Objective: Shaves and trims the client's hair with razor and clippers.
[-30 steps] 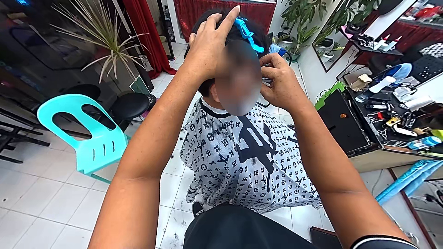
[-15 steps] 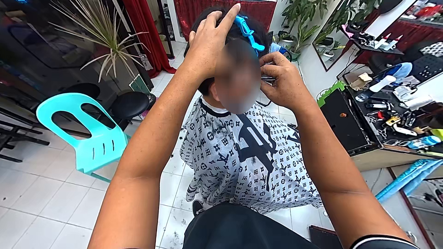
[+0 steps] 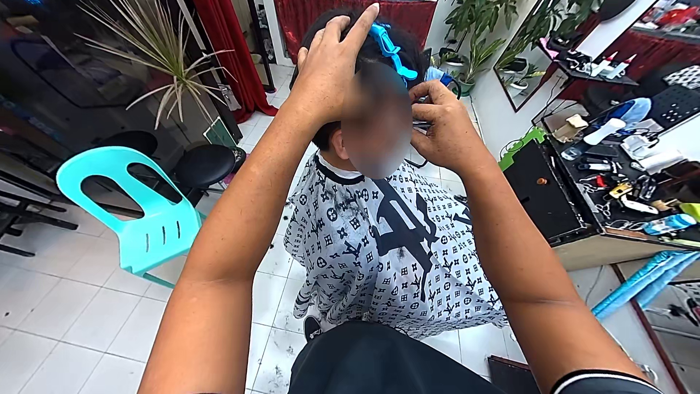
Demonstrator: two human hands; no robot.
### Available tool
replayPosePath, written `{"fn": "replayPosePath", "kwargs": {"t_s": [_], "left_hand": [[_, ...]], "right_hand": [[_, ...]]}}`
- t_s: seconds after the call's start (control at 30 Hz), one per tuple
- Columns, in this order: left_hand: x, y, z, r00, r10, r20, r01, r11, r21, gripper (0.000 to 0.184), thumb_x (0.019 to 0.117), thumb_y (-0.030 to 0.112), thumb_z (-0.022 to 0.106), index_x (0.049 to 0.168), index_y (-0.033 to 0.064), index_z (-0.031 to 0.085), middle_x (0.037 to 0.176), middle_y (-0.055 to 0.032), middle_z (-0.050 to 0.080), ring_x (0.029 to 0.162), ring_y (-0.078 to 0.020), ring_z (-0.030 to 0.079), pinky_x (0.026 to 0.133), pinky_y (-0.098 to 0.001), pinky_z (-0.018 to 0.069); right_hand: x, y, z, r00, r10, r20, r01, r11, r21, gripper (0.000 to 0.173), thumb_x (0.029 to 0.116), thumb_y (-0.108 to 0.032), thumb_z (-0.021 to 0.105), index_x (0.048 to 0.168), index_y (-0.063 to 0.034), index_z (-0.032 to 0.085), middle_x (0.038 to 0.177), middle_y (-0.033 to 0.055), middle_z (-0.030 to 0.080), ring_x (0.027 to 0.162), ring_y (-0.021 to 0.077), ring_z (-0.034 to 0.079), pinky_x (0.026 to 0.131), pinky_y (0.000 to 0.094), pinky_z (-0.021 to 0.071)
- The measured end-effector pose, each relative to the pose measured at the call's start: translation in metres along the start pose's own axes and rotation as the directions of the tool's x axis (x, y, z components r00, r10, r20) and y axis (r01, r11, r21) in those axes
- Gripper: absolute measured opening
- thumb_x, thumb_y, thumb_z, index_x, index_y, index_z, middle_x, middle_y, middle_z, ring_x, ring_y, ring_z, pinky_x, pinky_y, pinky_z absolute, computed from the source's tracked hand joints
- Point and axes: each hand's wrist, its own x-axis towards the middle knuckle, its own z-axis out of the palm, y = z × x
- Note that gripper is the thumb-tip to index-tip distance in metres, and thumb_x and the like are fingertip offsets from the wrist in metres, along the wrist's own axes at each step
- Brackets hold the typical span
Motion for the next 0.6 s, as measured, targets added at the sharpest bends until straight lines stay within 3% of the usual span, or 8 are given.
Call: {"fn": "replayPosePath", "kwargs": {"t_s": [0.23,0.33,0.37,0.43,0.5,0.57,0.6], "left_hand": [[0.000,0.001,0.000,1.000,-0.006,0.003,0.006,1.000,-0.003,0.121,0.0678,0.049,0.089,0.165,0.0283,0.020,0.162,-0.0139,0.033,0.146,-0.0367,0.035,0.109,-0.0635,0.0338],[-0.004,-0.002,-0.004,1.000,0.002,-0.002,-0.002,1.000,-0.028,0.119,0.0684,0.056,0.087,0.164,0.0303,0.021,0.165,-0.0144,0.029,0.150,-0.0373,0.030,0.112,-0.0679,0.0266],[-0.007,-0.003,-0.005,0.998,0.036,-0.044,-0.037,0.999,-0.038,0.114,0.0696,0.064,0.082,0.163,0.0314,0.026,0.164,-0.0149,0.030,0.151,-0.0376,0.028,0.114,-0.0704,0.0220],[-0.016,-0.005,-0.007,0.960,0.189,-0.208,-0.200,0.979,-0.033,0.088,0.0793,0.078,0.062,0.153,0.0338,0.047,0.151,-0.0156,0.047,0.143,-0.0369,0.040,0.115,-0.0709,0.0198],[-0.022,0.003,-0.008,0.877,0.402,-0.264,-0.428,0.902,-0.050,0.053,0.0950,0.066,0.053,0.133,0.0319,0.069,0.140,-0.0111,0.059,0.135,-0.0305,0.050,0.114,-0.0647,0.0255],[-0.025,0.014,-0.010,0.808,0.563,-0.171,-0.580,0.812,-0.068,0.036,0.1026,0.051,0.052,0.119,0.0289,0.076,0.137,-0.0042,0.063,0.134,-0.0226,0.053,0.116,-0.0591,0.0267],[-0.025,0.017,-0.011,0.781,0.609,-0.139,-0.622,0.780,-0.069,0.032,0.1042,0.043,0.054,0.119,0.0260,0.077,0.127,-0.0013,0.070,0.126,-0.0186,0.059,0.115,-0.0549,0.0308]], "right_hand": [[0.001,-0.001,-0.001,1.000,-0.001,0.019,0.001,1.000,-0.004,0.016,0.0946,-0.018,0.069,0.102,-0.0064,0.078,0.125,0.0193,0.061,0.111,0.0298,0.061,0.098,0.0435,0.0494],[-0.006,-0.005,-0.010,1.000,-0.003,0.014,0.003,1.000,-0.004,0.016,0.0954,-0.020,0.070,0.103,-0.0092,0.079,0.128,0.0199,0.060,0.105,0.0274,0.063,0.093,0.0419,0.0521],[-0.009,-0.007,-0.014,1.000,0.003,-0.007,-0.004,1.000,-0.013,0.018,0.0969,-0.022,0.068,0.105,-0.0092,0.078,0.127,0.0192,0.060,0.104,0.0262,0.063,0.091,0.0406,0.0530],[-0.017,-0.013,-0.021,0.998,0.011,-0.063,-0.014,0.999,-0.050,0.023,0.1021,-0.025,0.063,0.113,-0.0089,0.075,0.117,0.0169,0.064,0.099,0.0239,0.065,0.086,0.0378,0.0540],[-0.025,-0.021,-0.019,0.991,0.030,-0.131,-0.036,0.998,-0.043,0.028,0.1062,-0.025,0.056,0.120,-0.0060,0.071,0.103,0.0157,0.068,0.090,0.0233,0.066,0.081,0.0384,0.0535],[-0.033,-0.031,-0.012,0.980,0.089,-0.179,-0.089,0.996,0.006,0.031,0.1091,-0.025,0.050,0.124,-0.0023,0.064,0.091,0.0113,0.069,0.078,0.0186,0.067,0.073,0.0372,0.0558],[-0.037,-0.036,-0.007,0.972,0.124,-0.200,-0.117,0.992,0.046,0.031,0.1101,-0.025,0.047,0.124,-0.0005,0.059,0.083,0.0084,0.064,0.070,0.0161,0.063,0.066,0.0354,0.0540]]}}
